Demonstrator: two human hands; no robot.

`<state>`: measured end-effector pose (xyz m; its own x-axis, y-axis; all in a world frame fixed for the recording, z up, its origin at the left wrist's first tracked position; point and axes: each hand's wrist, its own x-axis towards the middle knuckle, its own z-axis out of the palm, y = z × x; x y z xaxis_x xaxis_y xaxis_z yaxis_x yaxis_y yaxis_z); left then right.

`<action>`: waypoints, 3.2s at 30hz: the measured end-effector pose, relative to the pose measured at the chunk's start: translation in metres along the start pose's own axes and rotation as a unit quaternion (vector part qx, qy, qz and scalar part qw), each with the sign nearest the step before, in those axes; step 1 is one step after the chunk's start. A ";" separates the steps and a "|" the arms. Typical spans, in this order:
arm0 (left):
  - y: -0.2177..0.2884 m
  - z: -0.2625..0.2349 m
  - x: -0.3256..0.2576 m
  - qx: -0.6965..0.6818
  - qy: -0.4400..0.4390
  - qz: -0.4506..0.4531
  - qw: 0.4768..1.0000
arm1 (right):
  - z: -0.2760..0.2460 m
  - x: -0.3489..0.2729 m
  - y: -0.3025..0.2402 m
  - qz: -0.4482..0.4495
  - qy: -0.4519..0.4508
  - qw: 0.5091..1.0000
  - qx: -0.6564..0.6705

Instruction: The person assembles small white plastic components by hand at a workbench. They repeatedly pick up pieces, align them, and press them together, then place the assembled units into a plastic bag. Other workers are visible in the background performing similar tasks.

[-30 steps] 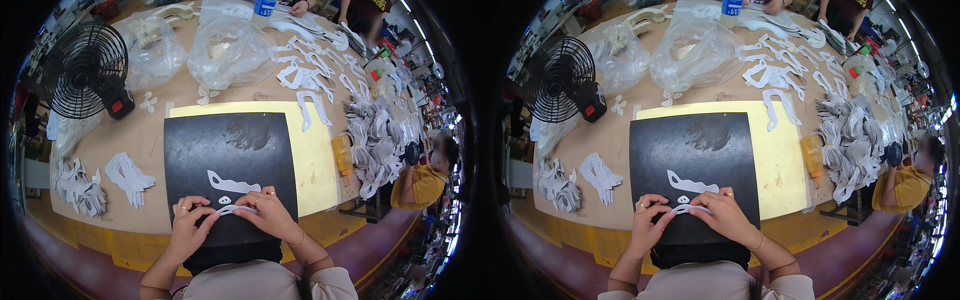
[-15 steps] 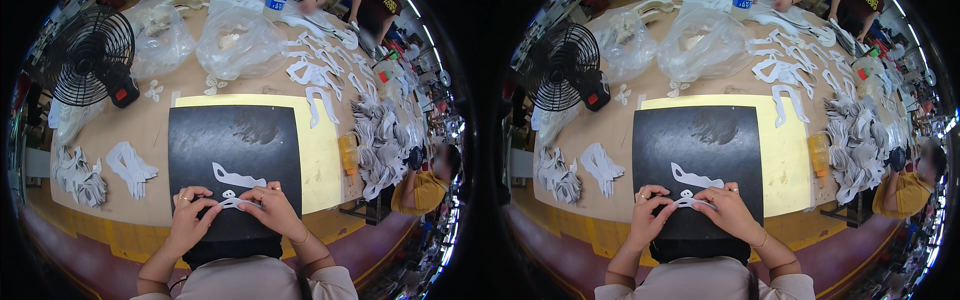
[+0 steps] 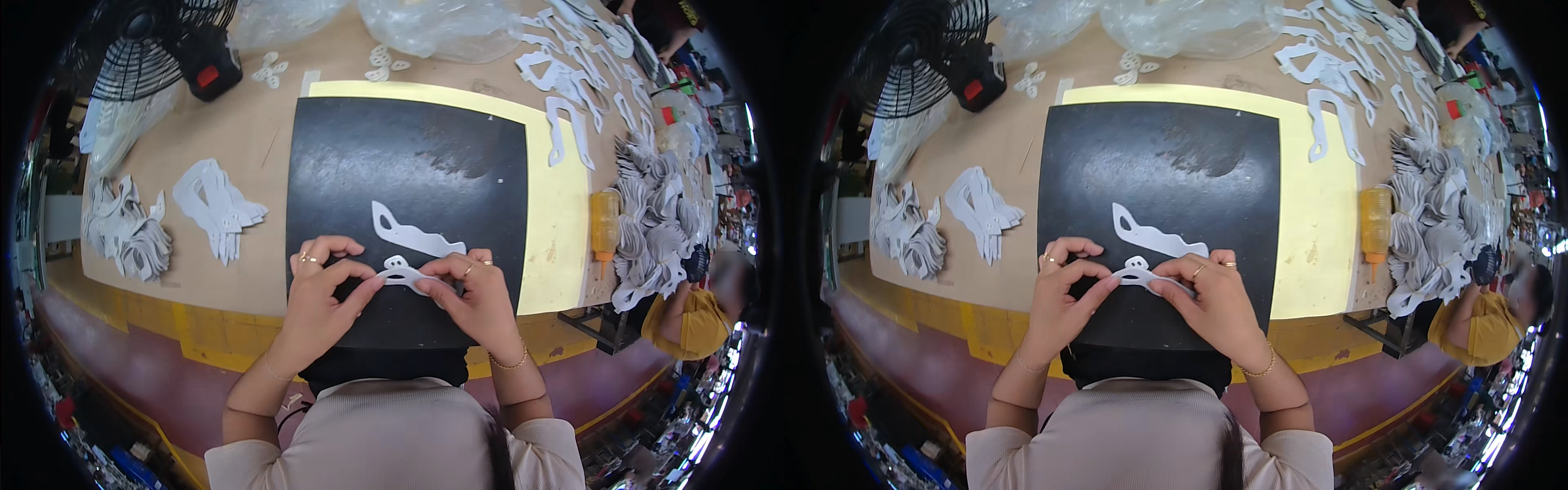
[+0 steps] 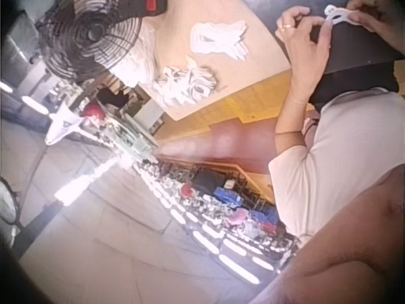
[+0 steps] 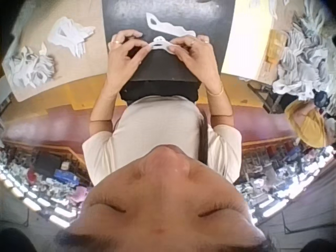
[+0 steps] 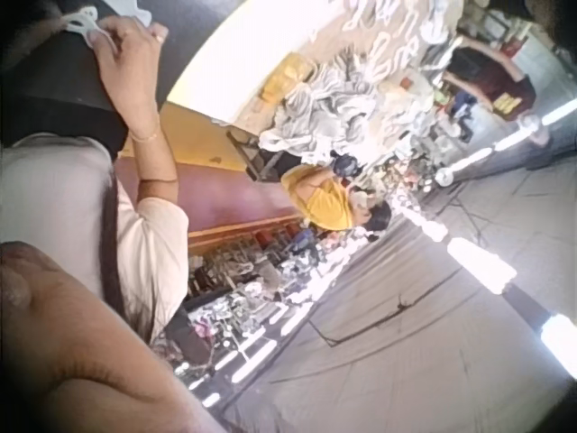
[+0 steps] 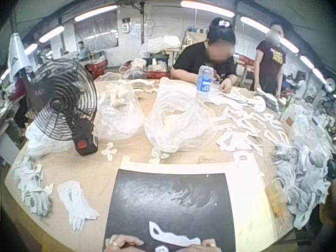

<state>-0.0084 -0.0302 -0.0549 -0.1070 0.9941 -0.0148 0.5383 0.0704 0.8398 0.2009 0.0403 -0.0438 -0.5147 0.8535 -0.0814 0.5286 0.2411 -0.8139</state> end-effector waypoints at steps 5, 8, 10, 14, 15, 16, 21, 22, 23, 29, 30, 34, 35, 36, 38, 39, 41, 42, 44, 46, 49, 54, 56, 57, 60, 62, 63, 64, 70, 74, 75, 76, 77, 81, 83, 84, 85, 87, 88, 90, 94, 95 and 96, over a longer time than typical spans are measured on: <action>0.002 0.000 0.002 0.027 -0.016 -0.030 0.999 | 0.006 -0.002 -0.001 0.052 0.014 0.999 0.002; 0.003 0.000 0.003 0.042 -0.022 -0.028 0.999 | 0.009 -0.002 -0.001 0.042 0.030 0.999 -0.011; 0.006 -0.001 0.004 0.047 -0.028 -0.036 0.998 | 0.008 -0.001 -0.001 0.020 0.037 0.999 -0.035; 0.006 0.003 0.006 0.063 -0.020 -0.034 0.997 | 0.008 0.001 -0.002 0.016 0.038 0.997 -0.059; 0.005 0.003 0.006 0.064 -0.018 -0.034 0.997 | 0.009 0.002 -0.001 0.007 0.037 0.998 -0.060; 0.005 0.004 0.007 0.066 -0.017 -0.033 0.997 | 0.009 0.002 -0.001 -0.001 0.035 0.998 -0.060; 0.000 0.007 0.007 0.080 -0.005 -0.012 0.997 | 0.013 0.003 -0.003 0.008 0.040 0.996 -0.084; -0.001 0.008 0.007 0.084 -0.001 -0.001 0.996 | 0.014 0.003 -0.003 0.008 0.051 0.995 -0.085; 0.000 0.008 0.008 0.086 -0.002 -0.005 0.996 | 0.015 0.003 -0.003 0.007 0.051 0.995 -0.087; 0.001 0.009 0.009 0.094 -0.002 -0.011 0.996 | 0.015 0.003 -0.003 0.014 0.030 0.996 -0.088; 0.001 0.009 0.009 0.094 -0.003 -0.013 0.995 | 0.014 0.003 -0.004 0.014 0.030 0.995 -0.089; 0.000 0.010 0.010 0.098 -0.005 -0.016 0.995 | 0.014 0.003 -0.002 0.016 0.029 0.995 -0.090; 0.000 0.010 0.009 0.096 -0.003 -0.014 0.995 | 0.015 0.003 -0.003 0.017 0.028 0.995 -0.092; 0.000 0.009 0.009 0.094 -0.001 -0.013 0.995 | 0.015 0.004 -0.004 0.018 0.027 0.995 -0.094; 0.000 0.009 0.009 0.094 0.002 -0.010 0.996 | 0.016 0.004 -0.005 0.017 0.028 0.995 -0.097; 0.000 0.009 0.009 0.095 0.003 -0.009 0.995 | 0.016 0.004 -0.004 0.015 0.029 0.995 -0.098; 0.000 0.009 0.009 0.097 0.003 -0.007 0.995 | 0.016 0.004 -0.004 0.013 0.030 0.995 -0.099; -0.001 0.010 0.009 0.098 0.002 -0.006 0.995 | 0.016 0.004 -0.004 0.014 0.030 0.994 -0.100; -0.001 0.010 0.009 0.099 0.001 -0.007 0.995 | 0.016 0.004 -0.004 0.016 0.029 0.994 -0.102; -0.001 0.010 0.009 0.099 0.001 -0.010 0.995 | 0.016 0.003 -0.003 0.018 0.029 0.994 -0.104; -0.001 0.010 0.010 0.099 0.001 -0.011 0.995 | 0.017 0.004 -0.003 0.016 0.030 0.994 -0.108; -0.001 0.011 0.010 0.100 0.007 -0.006 0.995 | 0.017 0.004 -0.003 0.019 0.031 0.993 -0.109; -0.001 0.011 0.010 0.102 0.011 -0.004 0.995 | 0.018 0.004 -0.003 0.020 0.032 0.993 -0.108; -0.001 0.011 0.010 0.105 0.011 -0.003 0.994 | 0.018 0.003 -0.003 0.017 0.033 0.993 -0.110; -0.001 0.012 0.010 0.109 0.012 -0.004 0.994 | 0.018 0.004 -0.003 0.015 0.033 0.993 -0.113; 0.000 0.012 0.011 0.111 0.013 -0.004 0.994 | 0.018 0.004 -0.003 0.015 0.032 0.993 -0.114; -0.001 0.012 0.011 0.111 0.013 -0.003 0.994 | 0.019 0.004 -0.003 0.015 0.033 0.993 -0.114; -0.001 0.012 0.011 0.112 0.014 -0.002 0.994 | 0.019 0.004 -0.002 0.016 0.033 0.993 -0.113; 0.000 0.013 0.011 0.127 0.011 0.006 0.992 | 0.019 0.004 -0.002 0.013 0.033 0.992 -0.118; 0.000 0.013 0.011 0.134 0.014 0.017 0.991 | 0.019 0.003 -0.002 0.014 0.031 0.993 -0.113; 0.000 0.013 0.011 0.135 0.014 0.020 0.991 | 0.019 0.003 -0.002 0.015 0.030 0.993 -0.113; -0.001 0.013 0.011 0.135 0.014 0.023 0.990 | 0.019 0.003 -0.002 0.015 0.029 0.993 -0.112; 0.000 0.013 0.011 0.133 0.014 0.023 0.991 | 0.019 0.003 -0.002 0.014 0.029 0.993 -0.113; 0.000 0.014 0.010 0.122 0.005 0.038 0.992 | 0.018 0.002 -0.003 0.013 0.029 0.993 -0.116; -0.002 0.015 0.009 0.120 0.000 0.051 0.991 | 0.018 0.002 -0.003 0.012 0.028 0.993 -0.117; -0.002 0.016 0.008 0.121 -0.001 0.057 0.991 | 0.018 0.002 -0.003 0.010 0.028 0.993 -0.117; -0.002 0.016 0.008 0.122 -0.002 0.062 0.991 | 0.018 0.003 -0.003 0.009 0.027 0.993 -0.118; -0.003 0.015 0.008 0.126 -0.009 0.069 0.990 | 0.019 0.002 -0.003 0.012 0.028 0.993 -0.118; -0.003 0.015 0.008 0.128 -0.012 0.072 0.989 | 0.019 0.002 -0.003 0.014 0.028 0.992 -0.119; -0.002 0.015 0.007 0.147 -0.014 0.083 0.986 | 0.019 0.002 -0.003 0.016 0.029 0.993 -0.116; 0.000 0.016 0.006 0.175 -0.009 0.091 0.980 | 0.020 0.002 -0.003 0.015 0.033 0.992 -0.117; 0.002 0.016 0.006 0.173 -0.007 0.087 0.981 | 0.020 0.002 -0.003 0.015 0.032 0.992 -0.118; 0.004 0.016 0.006 0.171 -0.005 0.083 0.982 | 0.020 0.002 -0.003 0.016 0.031 0.992 -0.119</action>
<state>0.0063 -0.0224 -0.0598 0.0128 0.9949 0.1005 0.7970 -0.0708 0.5998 0.1846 0.0323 -0.0535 -0.4558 0.8879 -0.0630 0.6920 0.3090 -0.6525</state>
